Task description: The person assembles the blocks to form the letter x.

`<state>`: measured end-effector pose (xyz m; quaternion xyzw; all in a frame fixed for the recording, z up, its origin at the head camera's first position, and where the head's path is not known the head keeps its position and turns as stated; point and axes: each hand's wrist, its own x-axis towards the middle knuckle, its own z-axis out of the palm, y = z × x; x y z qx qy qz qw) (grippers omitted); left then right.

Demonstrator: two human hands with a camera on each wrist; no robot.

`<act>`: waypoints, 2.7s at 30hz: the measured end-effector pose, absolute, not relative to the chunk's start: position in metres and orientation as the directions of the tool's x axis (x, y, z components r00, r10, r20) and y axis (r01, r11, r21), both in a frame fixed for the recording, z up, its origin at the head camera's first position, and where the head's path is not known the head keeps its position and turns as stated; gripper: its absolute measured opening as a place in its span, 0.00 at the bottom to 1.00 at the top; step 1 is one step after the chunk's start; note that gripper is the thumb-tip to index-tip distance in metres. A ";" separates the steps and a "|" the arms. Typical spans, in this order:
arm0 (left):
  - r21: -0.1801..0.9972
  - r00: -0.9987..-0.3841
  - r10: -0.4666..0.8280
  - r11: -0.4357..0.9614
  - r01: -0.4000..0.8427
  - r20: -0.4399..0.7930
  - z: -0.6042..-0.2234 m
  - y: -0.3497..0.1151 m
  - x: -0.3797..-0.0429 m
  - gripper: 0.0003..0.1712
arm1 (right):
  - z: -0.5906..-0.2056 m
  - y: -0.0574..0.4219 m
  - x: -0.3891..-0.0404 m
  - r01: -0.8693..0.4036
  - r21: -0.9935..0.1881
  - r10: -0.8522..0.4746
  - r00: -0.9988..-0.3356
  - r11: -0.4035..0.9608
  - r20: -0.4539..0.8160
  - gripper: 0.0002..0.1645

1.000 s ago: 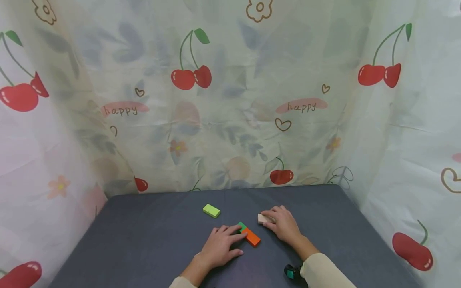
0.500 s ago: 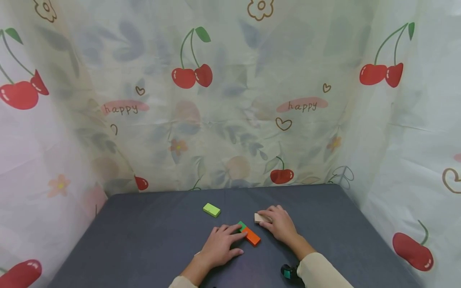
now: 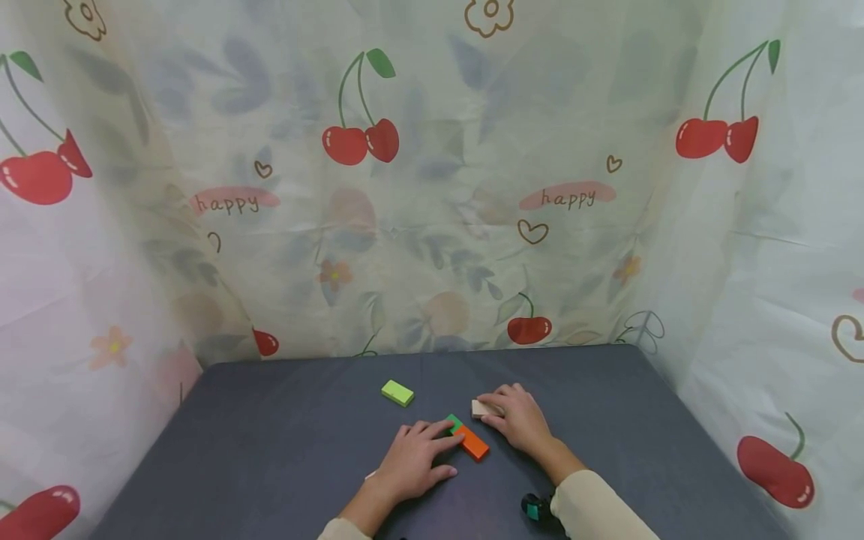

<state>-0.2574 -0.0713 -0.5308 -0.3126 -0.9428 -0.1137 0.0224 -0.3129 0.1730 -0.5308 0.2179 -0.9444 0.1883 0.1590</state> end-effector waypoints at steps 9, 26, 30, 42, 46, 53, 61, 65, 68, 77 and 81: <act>0.211 -0.801 0.587 0.774 0.597 0.116 -0.531 -0.073 -0.257 0.33 | -0.531 0.167 -0.313 -0.511 -0.296 -0.392 -0.838 0.807 0.379 0.18; 0.210 -0.799 0.591 0.771 0.601 0.114 -0.533 -0.073 -0.258 0.33 | -0.533 0.159 -0.311 -0.519 -0.259 -0.432 -0.841 0.815 0.327 0.18; 0.207 -0.800 0.588 0.773 0.599 0.117 -0.533 -0.073 -0.258 0.33 | -0.533 0.158 -0.311 -0.516 -0.248 -0.436 -0.843 0.820 0.316 0.18; 0.210 -0.799 0.589 0.772 0.600 0.118 -0.533 -0.073 -0.257 0.33 | -0.531 0.159 -0.313 -0.555 -0.341 -0.464 -0.828 0.759 0.316 0.16; 0.206 -0.797 0.592 0.770 0.604 0.124 -0.534 -0.073 -0.257 0.33 | -0.533 0.160 -0.315 -0.567 -0.412 -0.458 -0.822 0.713 0.338 0.13; 0.197 -0.797 0.589 0.773 0.603 0.130 -0.533 -0.073 -0.258 0.33 | -0.533 0.159 -0.316 -0.556 -0.476 -0.449 -0.831 0.681 0.328 0.12; 0.198 -0.796 0.591 0.772 0.605 0.130 -0.532 -0.074 -0.257 0.33 | -0.533 0.155 -0.316 -0.520 -0.514 -0.420 -0.854 0.683 0.307 0.11; 0.191 -0.791 0.596 0.768 0.611 0.138 -0.532 -0.074 -0.257 0.33 | -0.532 0.153 -0.316 -0.520 -0.510 -0.409 -0.854 0.685 0.321 0.11; 0.191 -0.790 0.598 0.766 0.613 0.136 -0.532 -0.074 -0.257 0.33 | -0.533 0.151 -0.317 -0.521 -0.511 -0.406 -0.853 0.683 0.328 0.10; 0.196 -0.793 0.596 0.769 0.608 0.126 -0.532 -0.073 -0.257 0.33 | -0.534 0.149 -0.319 -0.527 -0.502 -0.415 -0.850 0.685 0.325 0.10; 0.194 -0.790 0.600 0.766 0.613 0.126 -0.532 -0.074 -0.257 0.33 | -0.535 0.148 -0.319 -0.529 -0.495 -0.423 -0.848 0.689 0.319 0.10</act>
